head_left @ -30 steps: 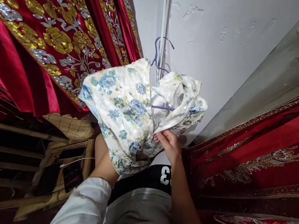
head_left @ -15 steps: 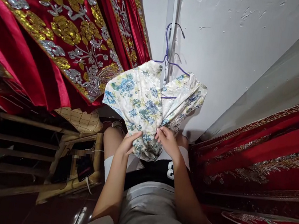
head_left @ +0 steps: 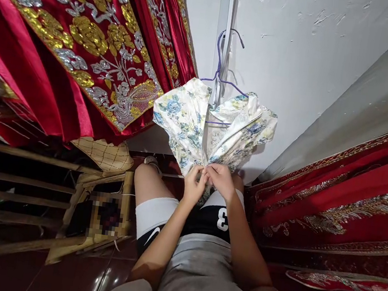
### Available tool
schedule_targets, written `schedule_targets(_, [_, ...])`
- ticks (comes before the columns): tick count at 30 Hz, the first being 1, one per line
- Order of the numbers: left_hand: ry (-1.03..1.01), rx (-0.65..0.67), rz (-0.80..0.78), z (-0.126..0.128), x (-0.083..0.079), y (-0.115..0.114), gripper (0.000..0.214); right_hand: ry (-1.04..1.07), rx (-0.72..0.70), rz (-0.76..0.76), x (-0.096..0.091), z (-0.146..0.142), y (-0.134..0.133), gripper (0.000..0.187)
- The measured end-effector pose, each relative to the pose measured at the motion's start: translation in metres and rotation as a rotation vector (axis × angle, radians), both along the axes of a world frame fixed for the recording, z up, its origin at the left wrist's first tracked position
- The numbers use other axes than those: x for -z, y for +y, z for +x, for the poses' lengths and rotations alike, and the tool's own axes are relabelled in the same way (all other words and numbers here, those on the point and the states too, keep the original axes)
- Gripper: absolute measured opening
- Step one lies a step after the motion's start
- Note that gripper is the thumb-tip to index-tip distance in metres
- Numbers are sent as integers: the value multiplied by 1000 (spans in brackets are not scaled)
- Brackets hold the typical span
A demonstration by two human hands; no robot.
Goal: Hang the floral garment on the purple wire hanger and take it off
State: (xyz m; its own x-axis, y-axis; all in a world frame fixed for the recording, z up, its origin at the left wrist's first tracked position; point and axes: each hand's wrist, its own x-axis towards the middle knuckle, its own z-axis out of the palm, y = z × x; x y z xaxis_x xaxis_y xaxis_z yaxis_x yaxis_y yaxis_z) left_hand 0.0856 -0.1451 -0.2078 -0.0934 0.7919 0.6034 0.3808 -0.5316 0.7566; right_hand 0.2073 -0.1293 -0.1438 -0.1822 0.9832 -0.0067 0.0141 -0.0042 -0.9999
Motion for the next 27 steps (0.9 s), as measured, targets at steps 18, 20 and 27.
schedule_targets(18, [-5,187,137,-26,-159,80,30,-9,87,442,-130,3,89,29])
schedule_targets(20, [24,223,143,-23,-189,93,18,-15,89,497,-126,2,95,27])
schedule_targets(27, [-324,-86,314,-82,-217,119,14,-140,174,401,-68,-1,82,28])
